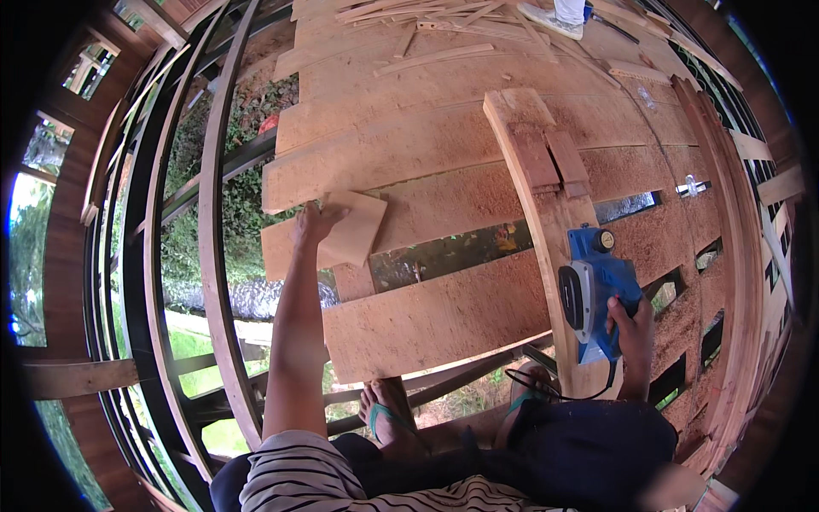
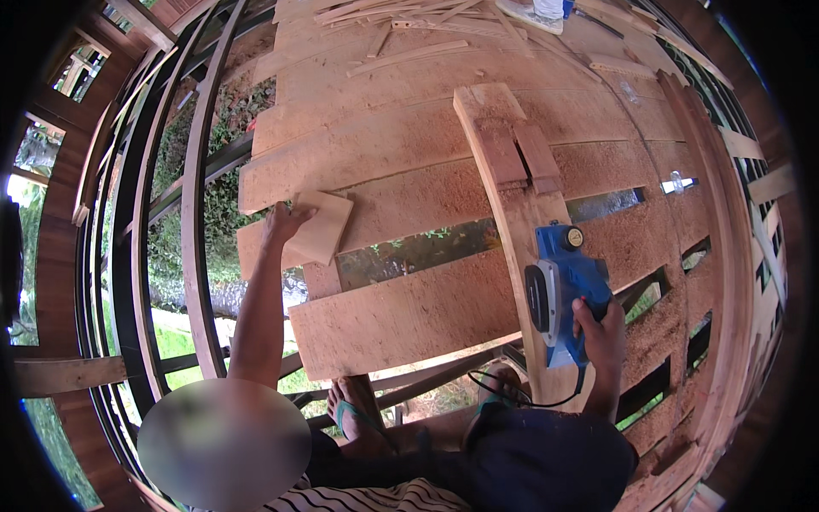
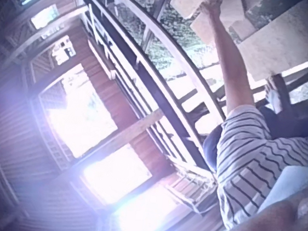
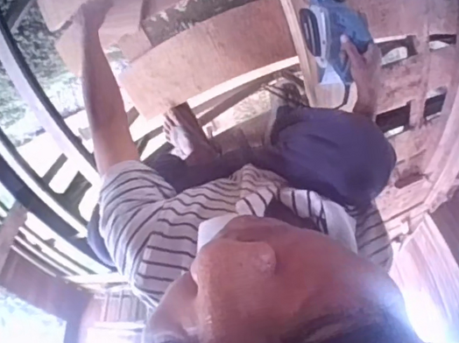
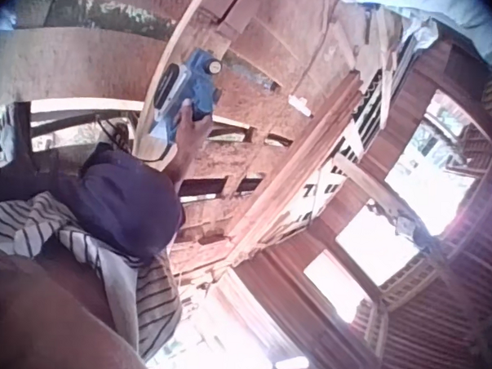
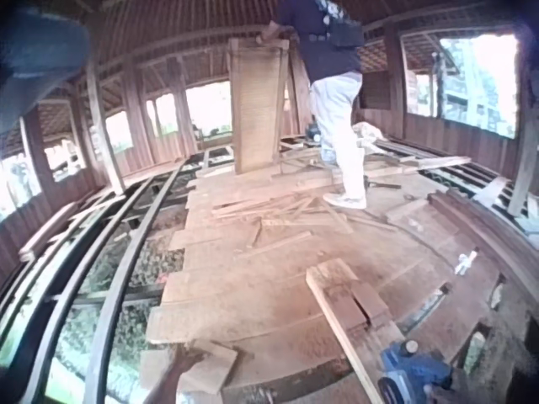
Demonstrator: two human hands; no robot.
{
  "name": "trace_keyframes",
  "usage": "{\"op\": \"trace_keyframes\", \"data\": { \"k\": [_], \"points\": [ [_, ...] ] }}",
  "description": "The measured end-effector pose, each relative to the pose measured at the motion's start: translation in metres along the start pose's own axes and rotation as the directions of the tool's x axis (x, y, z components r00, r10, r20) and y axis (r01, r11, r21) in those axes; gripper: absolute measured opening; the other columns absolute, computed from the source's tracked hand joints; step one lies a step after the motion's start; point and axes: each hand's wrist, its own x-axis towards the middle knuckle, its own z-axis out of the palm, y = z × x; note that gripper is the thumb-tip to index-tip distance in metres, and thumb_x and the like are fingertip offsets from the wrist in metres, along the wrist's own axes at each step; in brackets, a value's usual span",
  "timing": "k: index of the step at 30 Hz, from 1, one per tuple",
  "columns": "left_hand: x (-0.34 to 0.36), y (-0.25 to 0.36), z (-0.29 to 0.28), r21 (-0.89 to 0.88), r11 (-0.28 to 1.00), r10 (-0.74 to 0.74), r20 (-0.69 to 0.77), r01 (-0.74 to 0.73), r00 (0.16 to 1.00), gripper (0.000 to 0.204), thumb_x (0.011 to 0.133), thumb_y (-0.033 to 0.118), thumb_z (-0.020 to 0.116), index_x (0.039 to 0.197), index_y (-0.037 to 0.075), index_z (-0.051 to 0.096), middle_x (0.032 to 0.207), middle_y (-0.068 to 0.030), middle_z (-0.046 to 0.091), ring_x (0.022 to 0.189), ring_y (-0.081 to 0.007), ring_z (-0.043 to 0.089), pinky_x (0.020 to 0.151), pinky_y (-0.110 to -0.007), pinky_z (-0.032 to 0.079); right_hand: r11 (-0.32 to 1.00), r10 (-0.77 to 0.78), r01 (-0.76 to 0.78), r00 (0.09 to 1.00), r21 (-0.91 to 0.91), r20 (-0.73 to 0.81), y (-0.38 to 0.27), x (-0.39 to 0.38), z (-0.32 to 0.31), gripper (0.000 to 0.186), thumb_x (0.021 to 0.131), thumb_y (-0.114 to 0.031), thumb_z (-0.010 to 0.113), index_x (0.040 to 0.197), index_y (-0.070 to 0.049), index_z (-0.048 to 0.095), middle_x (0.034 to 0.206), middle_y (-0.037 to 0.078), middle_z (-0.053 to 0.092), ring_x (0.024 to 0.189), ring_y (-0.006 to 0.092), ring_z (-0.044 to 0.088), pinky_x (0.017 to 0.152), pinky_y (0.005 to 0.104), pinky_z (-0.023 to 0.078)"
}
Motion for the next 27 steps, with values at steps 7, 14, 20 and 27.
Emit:
{"op": "trace_keyframes", "data": {
  "k": [7, 14, 20, 27],
  "points": [
    [0.003, 0.011, -0.007, -0.016, 0.998, -0.054, 0.029, 0.054, 0.998, 0.088, 0.081, 0.060, 0.073, 0.128, -0.012, 0.056, 0.129, -0.0321, 0.060, 0.116, -0.0468, 0.060, 0.100, -0.054, 0.049, 0.752, -0.574, 0.417, 0.795, -0.511, -0.196, -0.043, -0.007, 0.009, 0.068, 0.085, -0.039, 0.079, 0.132, 0.003, 0.054, 0.106, 0.017, 0.065, 0.098, 0.0273, 0.065, 0.085, 0.0410, 0.052],
    [0.014, -0.002, -0.146, 0.143, 0.990, -0.075, 0.602, -0.015, 0.795, 0.050, 0.101, 0.039, 0.057, 0.112, -0.009, 0.063, 0.092, -0.0197, 0.067, 0.082, -0.0295, 0.071, 0.071, -0.044, 0.065, 0.690, -0.236, 0.643, 0.635, -0.333, 0.736, -0.179, 0.017, 0.053, 0.066, 0.084, -0.038, 0.078, 0.130, 0.003, 0.055, 0.102, 0.020, 0.064, 0.096, 0.0321, 0.066, 0.085, 0.0426, 0.053],
    [-0.020, -0.037, -0.109, -0.245, 0.944, 0.259, 0.138, -0.221, 0.956, 0.036, 0.097, 0.034, 0.061, 0.107, 0.000, 0.070, 0.095, -0.0236, 0.072, 0.084, -0.0334, 0.071, 0.076, -0.046, 0.052, 0.582, 0.007, 0.716, 0.469, -0.385, 0.883, -0.119, 0.068, 0.188, 0.065, 0.083, -0.039, 0.080, 0.126, 0.005, 0.056, 0.103, 0.019, 0.065, 0.094, 0.0313, 0.067, 0.082, 0.0401, 0.054],
    [-0.081, -0.042, 0.022, -0.379, 0.881, 0.214, -0.214, -0.283, 0.953, 0.059, 0.096, 0.035, 0.064, 0.139, -0.004, 0.054, 0.146, -0.0262, 0.050, 0.142, -0.0399, 0.041, 0.117, -0.049, 0.028, 0.751, -0.250, 0.537, 0.770, -0.384, 0.587, -0.034, 0.068, 0.381, 0.102, 0.073, -0.049, 0.086, 0.143, 0.008, 0.039, 0.124, 0.023, 0.054, 0.113, 0.0350, 0.059, 0.095, 0.0442, 0.051]
  ]
}}
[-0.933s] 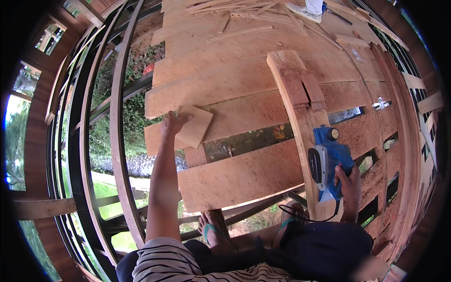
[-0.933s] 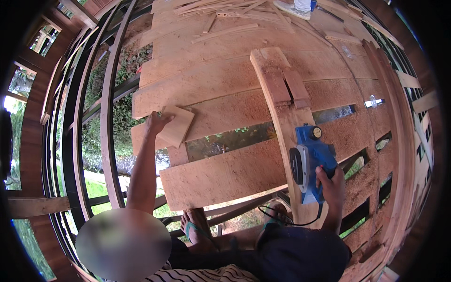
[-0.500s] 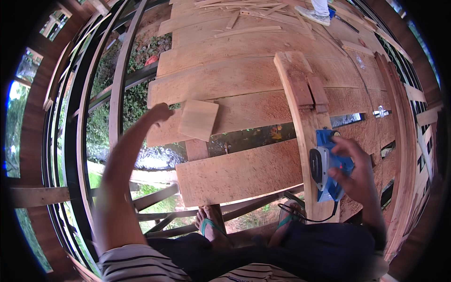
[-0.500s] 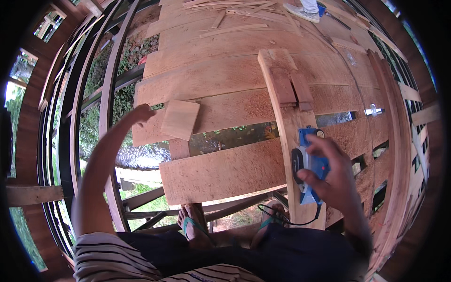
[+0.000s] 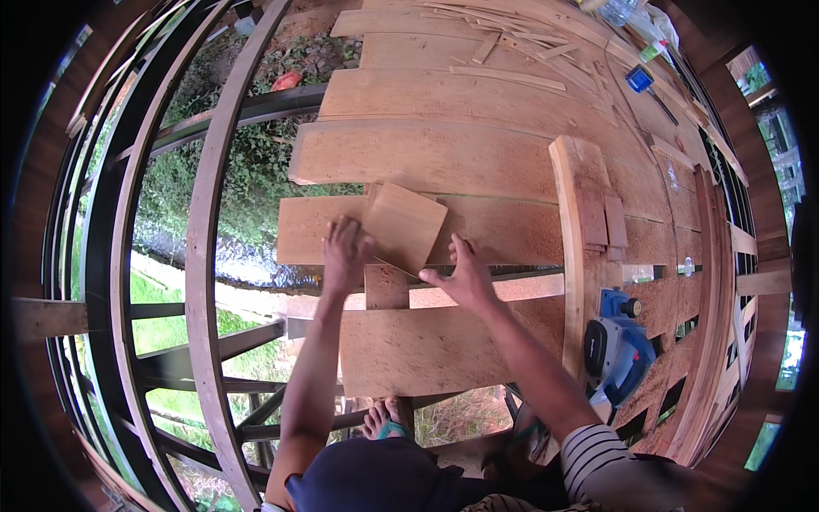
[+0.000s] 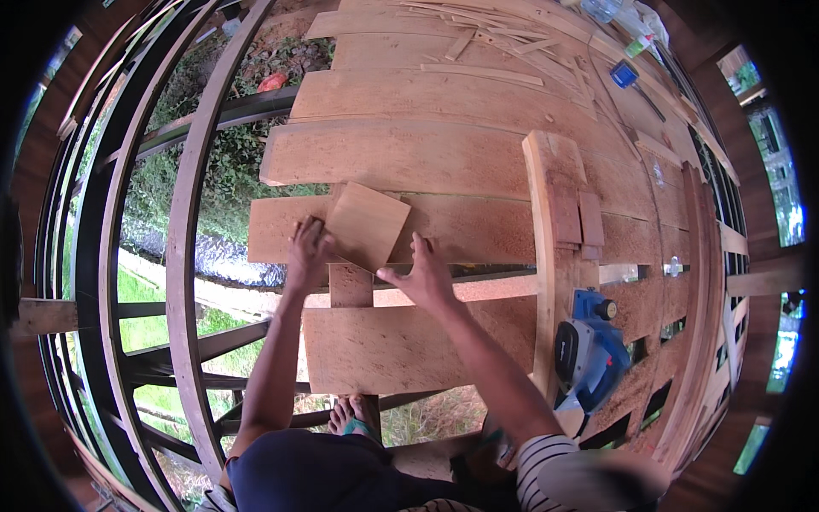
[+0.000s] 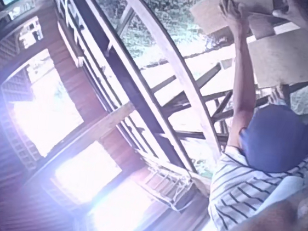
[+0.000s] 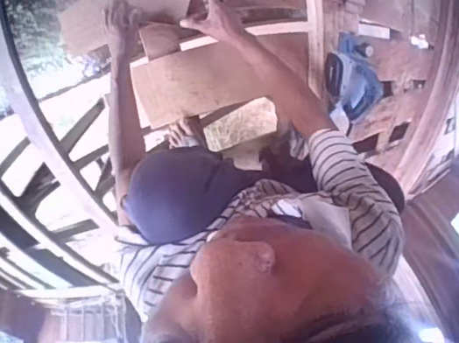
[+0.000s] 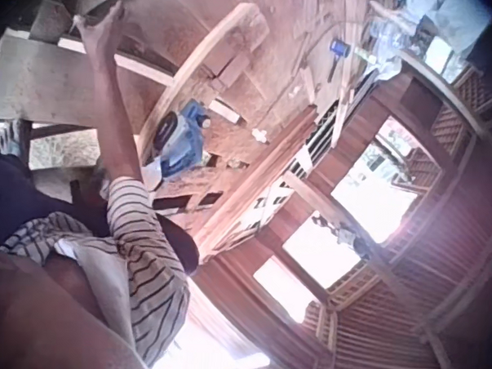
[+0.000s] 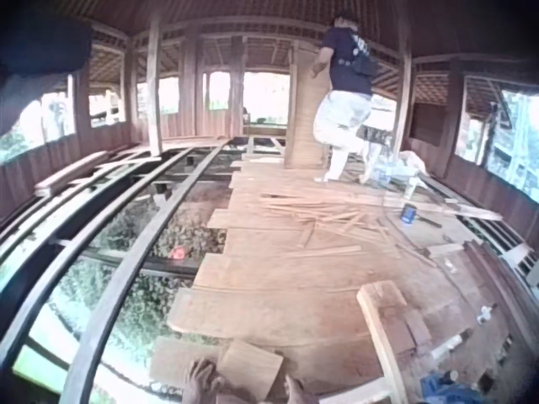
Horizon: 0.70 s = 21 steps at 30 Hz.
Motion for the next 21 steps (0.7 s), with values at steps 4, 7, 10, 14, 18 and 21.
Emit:
{"op": "trace_keyframes", "data": {
  "k": [4, 7, 10, 14, 18, 21],
  "points": [
    [-0.020, 0.002, -0.001, -0.118, 0.993, -0.008, -0.041, 0.003, 0.999, 0.061, 0.095, 0.037, 0.064, 0.138, -0.006, 0.054, 0.150, -0.0257, 0.045, 0.147, -0.0435, 0.031, 0.121, -0.056, 0.016, 0.993, 0.031, -0.034, 0.999, -0.110, -0.025, -0.026, 0.007, 0.028, 0.118, 0.067, -0.050, 0.090, 0.149, 0.009, 0.029, 0.141, 0.026, 0.039, 0.130, 0.0392, 0.046, 0.107, 0.0444, 0.045],
    [-0.024, 0.010, -0.003, -0.211, 0.977, 0.031, -0.035, -0.038, 0.999, 0.062, 0.094, 0.036, 0.065, 0.137, -0.007, 0.054, 0.150, -0.0254, 0.046, 0.147, -0.0434, 0.031, 0.121, -0.057, 0.015, 0.997, -0.003, -0.001, 0.999, -0.075, -0.050, -0.018, 0.013, 0.029, 0.112, 0.065, -0.040, 0.091, 0.149, 0.003, 0.031, 0.140, 0.023, 0.039, 0.129, 0.0403, 0.047, 0.104, 0.0474, 0.046],
    [-0.026, 0.013, -0.005, -0.287, 0.956, 0.059, -0.041, -0.068, 0.997, 0.061, 0.093, 0.034, 0.067, 0.135, -0.008, 0.055, 0.148, -0.0246, 0.049, 0.147, -0.0424, 0.032, 0.122, -0.056, 0.014, 0.995, -0.056, 0.048, 0.994, -0.088, -0.092, -0.007, 0.019, 0.030, 0.107, 0.067, -0.034, 0.090, 0.151, 0.000, 0.031, 0.139, 0.020, 0.042, 0.128, 0.0386, 0.048, 0.104, 0.0464, 0.047],
    [-0.031, 0.005, -0.007, -0.352, 0.933, 0.056, -0.054, -0.071, 0.997, 0.055, 0.091, 0.029, 0.070, 0.131, -0.007, 0.058, 0.143, -0.0228, 0.055, 0.146, -0.0414, 0.035, 0.122, -0.056, 0.013, 0.996, -0.092, 0.092, 0.994, -0.003, -0.065, -0.011, 0.024, 0.023, 0.097, 0.073, -0.026, 0.085, 0.151, 0.000, 0.032, 0.140, 0.019, 0.046, 0.131, 0.0362, 0.047, 0.109, 0.0441, 0.044],
    [-0.029, 0.004, -0.005, -0.343, 0.936, 0.066, -0.049, -0.079, 0.997, 0.051, 0.089, 0.021, 0.071, 0.130, -0.005, 0.059, 0.142, -0.0211, 0.056, 0.146, -0.0404, 0.036, 0.122, -0.055, 0.017, 0.991, -0.136, 0.135, 0.985, -0.023, -0.104, -0.003, 0.026, 0.025, 0.098, 0.073, -0.027, 0.085, 0.152, -0.002, 0.032, 0.141, 0.017, 0.048, 0.129, 0.0347, 0.050, 0.107, 0.0440, 0.045],
    [-0.028, 0.014, -0.011, -0.355, 0.935, -0.008, -0.015, 0.002, 1.000, 0.048, 0.089, 0.009, 0.070, 0.133, -0.004, 0.055, 0.141, -0.0221, 0.057, 0.144, -0.0372, 0.040, 0.120, -0.051, 0.025, 0.990, -0.136, 0.132, 0.984, -0.044, -0.117, -0.001, 0.027, 0.031, 0.098, 0.073, -0.030, 0.084, 0.152, -0.002, 0.034, 0.144, 0.018, 0.047, 0.131, 0.0355, 0.050, 0.108, 0.0436, 0.045]
  ]
}}
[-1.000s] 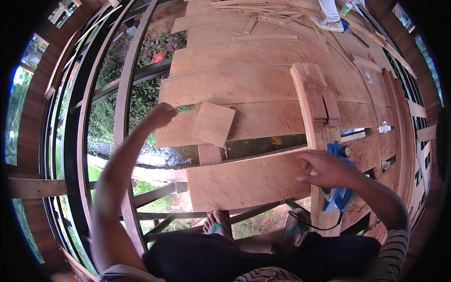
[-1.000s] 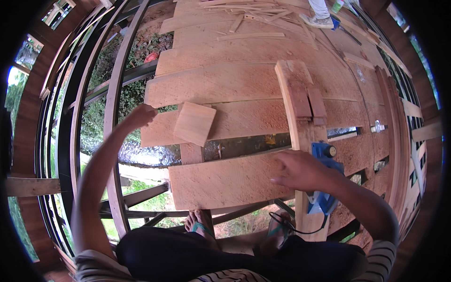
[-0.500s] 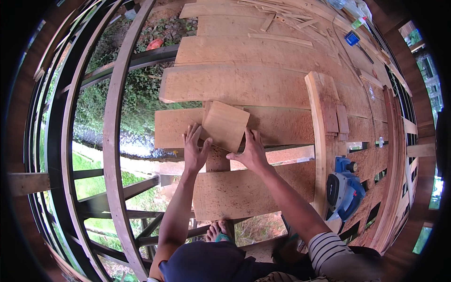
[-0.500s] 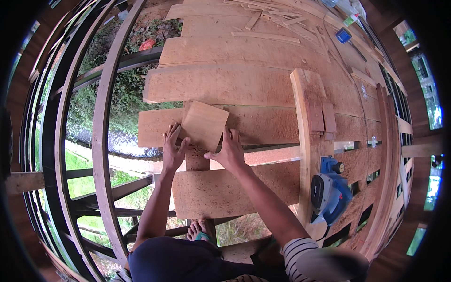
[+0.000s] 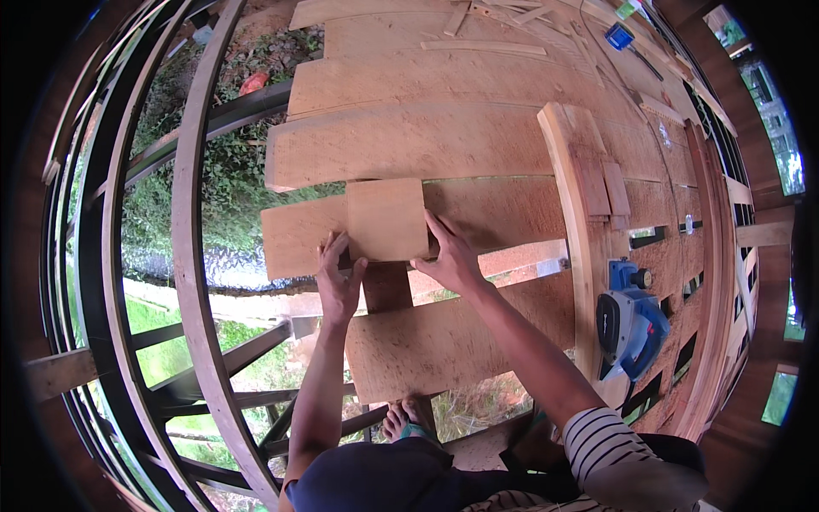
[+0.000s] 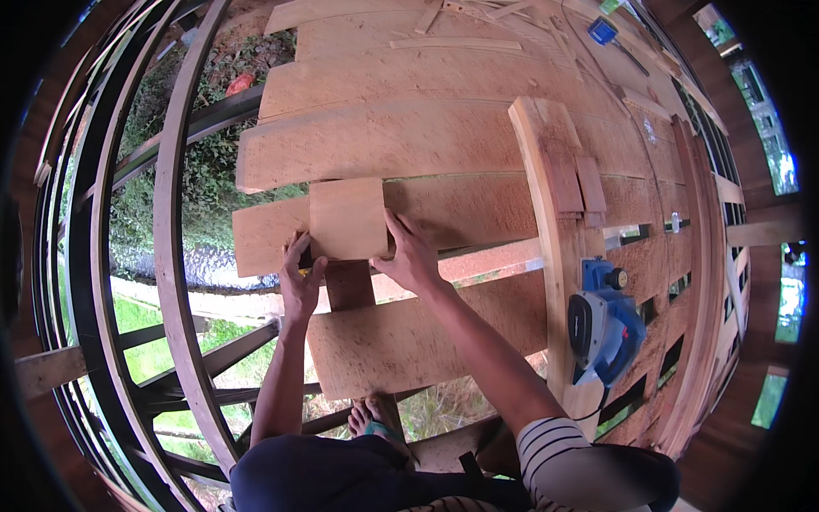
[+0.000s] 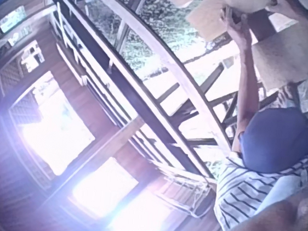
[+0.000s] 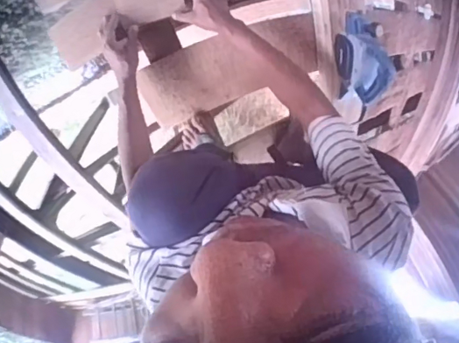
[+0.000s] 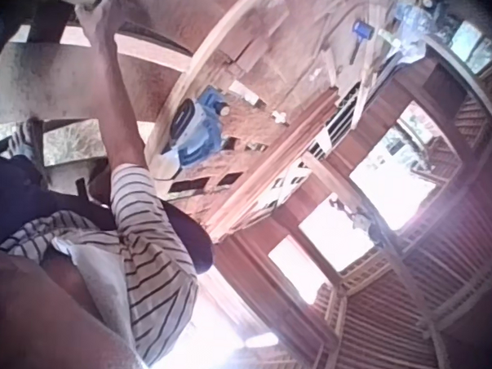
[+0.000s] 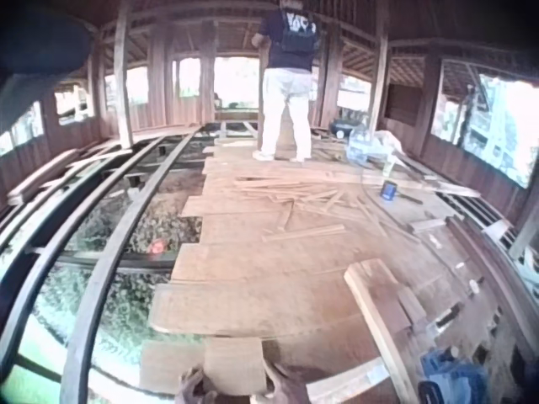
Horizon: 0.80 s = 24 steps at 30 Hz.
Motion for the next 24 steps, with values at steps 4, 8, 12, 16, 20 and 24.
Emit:
{"op": "trace_keyframes", "data": {
  "k": [4, 8, 12, 16, 20, 24],
  "points": [
    [0.003, -0.003, -0.003, -0.240, 0.965, -0.101, 0.041, 0.108, 0.994, 0.050, 0.091, -0.005, 0.059, 0.140, -0.006, 0.047, 0.143, -0.0277, 0.052, 0.141, -0.0322, 0.045, 0.118, -0.042, 0.034, 1.000, 0.014, -0.015, 0.999, 0.027, 0.034, 0.000, 0.002, -0.001, 0.097, 0.074, -0.031, 0.082, 0.153, -0.004, 0.034, 0.146, 0.019, 0.046, 0.132, 0.0365, 0.050, 0.108, 0.0437, 0.045],
    [-0.001, -0.027, -0.007, -0.300, 0.949, -0.061, 0.125, 0.096, 0.990, 0.059, 0.086, -0.011, 0.044, 0.146, -0.009, 0.041, 0.152, -0.0254, 0.044, 0.145, -0.0291, 0.039, 0.121, -0.037, 0.025, 0.972, 0.024, -0.044, 0.995, 0.229, 0.092, 0.017, 0.007, -0.002, 0.082, 0.081, -0.025, 0.072, 0.153, -0.005, 0.037, 0.146, 0.019, 0.049, 0.131, 0.0353, 0.051, 0.108, 0.0419, 0.046],
    [-0.002, -0.018, -0.009, -0.278, 0.959, -0.004, 0.165, 0.050, 0.986, 0.067, 0.081, -0.013, 0.043, 0.148, -0.011, 0.038, 0.154, -0.0262, 0.041, 0.150, -0.0269, 0.029, 0.123, -0.035, 0.016, 0.946, 0.041, -0.072, 0.994, 0.316, 0.105, 0.017, 0.010, -0.003, 0.073, 0.085, -0.016, 0.066, 0.152, -0.008, 0.040, 0.145, 0.017, 0.052, 0.131, 0.0325, 0.052, 0.107, 0.0404, 0.047],
    [-0.005, -0.019, -0.004, -0.343, 0.938, -0.009, 0.133, 0.055, 0.991, 0.068, 0.080, -0.011, 0.046, 0.148, -0.010, 0.039, 0.155, -0.0248, 0.039, 0.152, -0.0259, 0.025, 0.125, -0.040, 0.006, 0.941, 0.051, -0.071, 0.996, 0.330, 0.070, 0.020, 0.011, 0.003, 0.071, 0.086, -0.015, 0.065, 0.152, -0.012, 0.041, 0.147, 0.016, 0.051, 0.130, 0.0334, 0.054, 0.107, 0.0404, 0.047],
    [-0.005, -0.023, -0.004, -0.287, 0.958, 0.012, 0.127, 0.025, 0.992, 0.068, 0.080, -0.008, 0.048, 0.148, -0.008, 0.041, 0.154, -0.0237, 0.042, 0.152, -0.0262, 0.026, 0.125, -0.045, -0.003, 0.941, 0.096, -0.127, 0.989, 0.313, 0.113, 0.011, 0.012, -0.006, 0.070, 0.086, -0.016, 0.065, 0.152, -0.013, 0.042, 0.145, 0.015, 0.054, 0.129, 0.0342, 0.054, 0.107, 0.0411, 0.047],
    [-0.003, -0.022, -0.002, -0.265, 0.964, 0.010, 0.118, 0.022, 0.993, 0.068, 0.080, -0.004, 0.050, 0.148, -0.007, 0.041, 0.151, -0.0238, 0.045, 0.151, -0.0267, 0.026, 0.125, -0.046, -0.003, 0.959, 0.097, -0.121, 0.990, 0.258, 0.107, 0.014, 0.012, -0.006, 0.071, 0.086, -0.018, 0.067, 0.152, -0.014, 0.042, 0.145, 0.015, 0.055, 0.128, 0.0349, 0.056, 0.106, 0.0422, 0.048]
  ]
}}
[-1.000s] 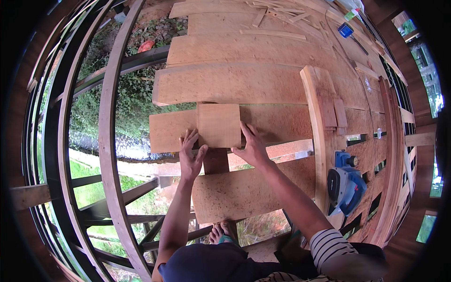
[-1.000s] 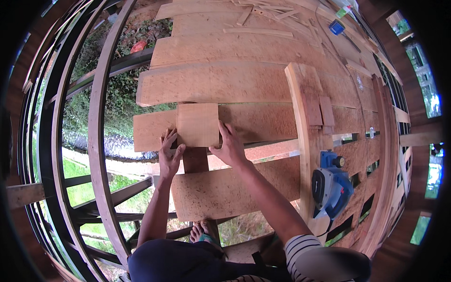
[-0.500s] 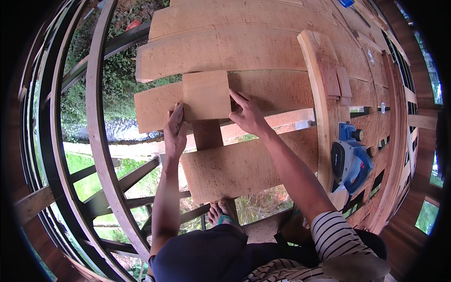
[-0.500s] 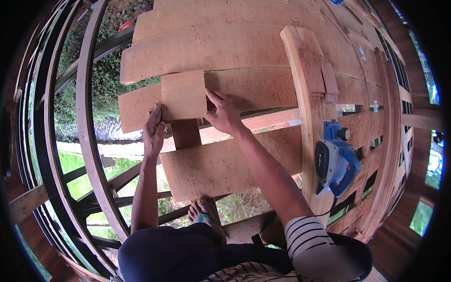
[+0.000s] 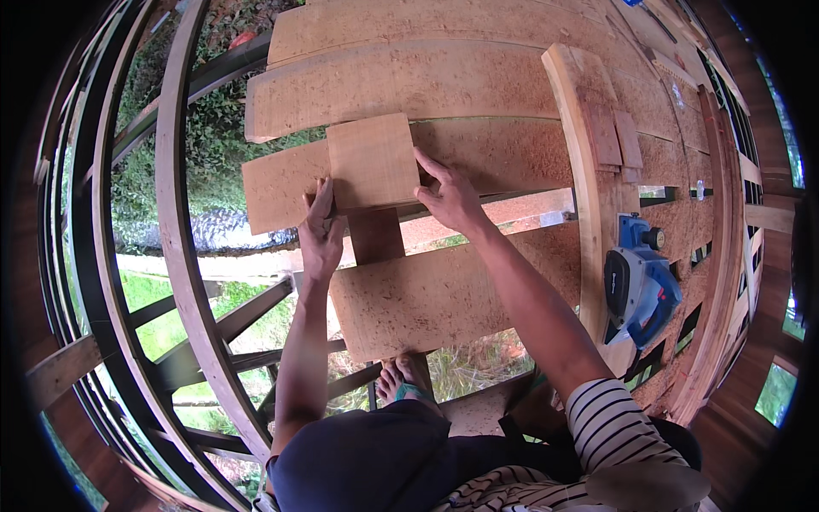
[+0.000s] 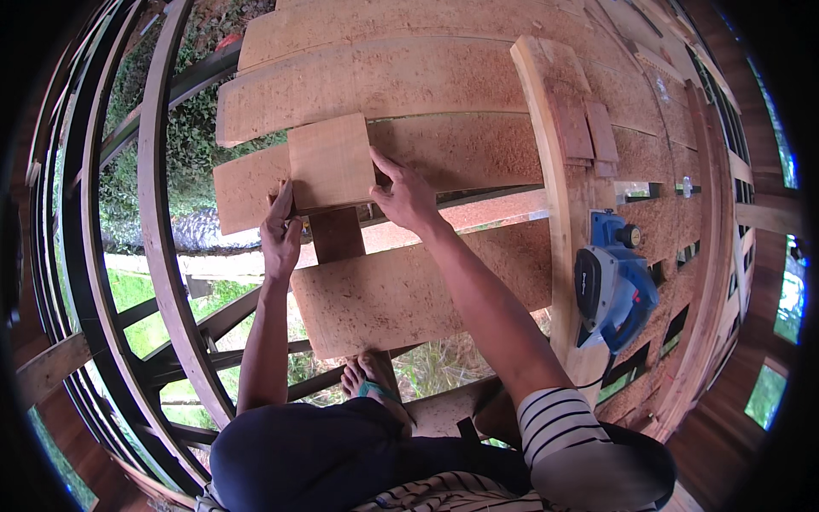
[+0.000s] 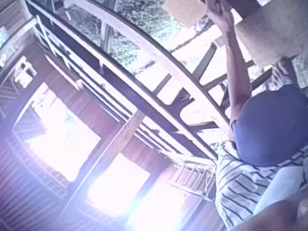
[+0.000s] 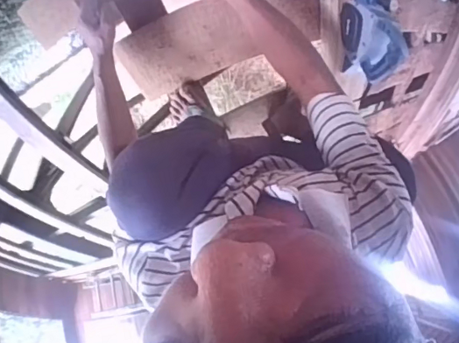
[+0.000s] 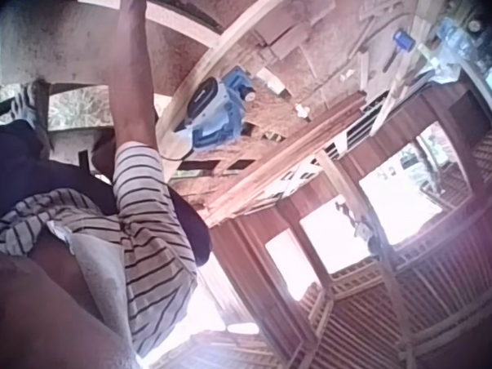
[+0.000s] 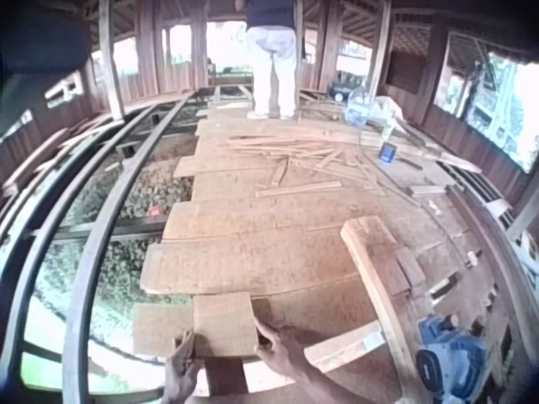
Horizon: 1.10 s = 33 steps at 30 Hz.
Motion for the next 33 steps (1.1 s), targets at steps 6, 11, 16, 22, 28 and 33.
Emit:
{"op": "trace_keyframes", "data": {
  "k": [6, 11, 16, 22, 28, 33],
  "points": [
    [0.001, 0.004, 0.001, 0.076, 0.997, 0.008, -0.036, -0.005, 0.999, 0.067, 0.080, -0.003, 0.051, 0.146, -0.008, 0.043, 0.150, -0.0233, 0.048, 0.150, -0.0266, 0.030, 0.125, -0.045, -0.003, 0.999, -0.009, 0.009, 1.000, -0.035, 0.018, -0.007, -0.003, -0.001, 0.074, 0.085, -0.023, 0.072, 0.152, -0.011, 0.042, 0.145, 0.014, 0.055, 0.127, 0.0349, 0.056, 0.107, 0.0426, 0.047],
    [0.003, 0.006, 0.002, -0.053, 0.997, -0.063, -0.077, 0.059, 0.995, 0.061, 0.082, -0.007, 0.046, 0.143, -0.011, 0.046, 0.146, -0.0253, 0.051, 0.143, -0.0279, 0.043, 0.122, -0.039, 0.025, 0.998, -0.070, 0.070, 0.997, -0.001, -0.040, 0.001, -0.006, 0.006, 0.077, 0.083, -0.023, 0.075, 0.152, -0.009, 0.042, 0.144, 0.015, 0.056, 0.126, 0.0352, 0.057, 0.107, 0.0414, 0.046],
    [0.022, 0.007, -0.010, 0.047, 0.990, -0.125, -0.107, 0.131, 0.986, 0.050, 0.091, 0.001, 0.049, 0.139, -0.011, 0.050, 0.129, -0.0248, 0.063, 0.120, -0.0256, 0.061, 0.099, -0.033, 0.048, 0.997, -0.043, 0.046, 0.998, 0.054, -0.053, 0.001, -0.007, 0.010, 0.075, 0.083, -0.020, 0.074, 0.150, -0.007, 0.043, 0.140, 0.019, 0.058, 0.126, 0.0354, 0.057, 0.107, 0.0412, 0.045],
    [0.068, 0.023, -0.010, 0.381, 0.867, -0.292, -0.136, 0.322, 0.947, 0.045, 0.090, 0.030, 0.073, 0.119, -0.004, 0.068, 0.077, -0.0034, 0.067, 0.066, -0.0086, 0.055, 0.056, -0.028, 0.043, 0.988, 0.026, -0.014, 0.997, 0.151, -0.075, -0.010, -0.006, 0.015, 0.076, 0.081, -0.008, 0.073, 0.150, -0.004, 0.042, 0.139, 0.025, 0.056, 0.129, 0.0355, 0.056, 0.108, 0.0403, 0.044],
    [0.075, 0.020, -0.003, 0.413, 0.854, -0.297, -0.114, 0.317, 0.948, 0.033, 0.081, 0.021, 0.080, 0.100, -0.004, 0.068, 0.085, -0.0149, 0.072, 0.077, -0.0194, 0.069, 0.068, -0.036, 0.054, 0.992, 0.064, -0.059, 0.997, 0.113, -0.044, -0.012, -0.002, 0.011, 0.077, 0.081, 0.000, 0.070, 0.152, -0.005, 0.040, 0.144, 0.022, 0.055, 0.134, 0.0311, 0.053, 0.107, 0.0367, 0.045],
    [0.043, 0.029, -0.004, -0.131, 0.974, -0.199, -0.110, 0.185, 0.974, 0.036, 0.083, 0.007, 0.076, 0.112, -0.004, 0.058, 0.101, -0.0137, 0.067, 0.092, -0.0208, 0.067, 0.078, -0.035, 0.055, 0.971, -0.149, 0.189, 0.959, 0.148, -0.242, -0.009, -0.019, 0.022, 0.067, 0.081, 0.001, 0.068, 0.145, -0.001, 0.048, 0.135, 0.022, 0.058, 0.117, 0.0353, 0.062, 0.101, 0.0402, 0.050]
  ]
}}
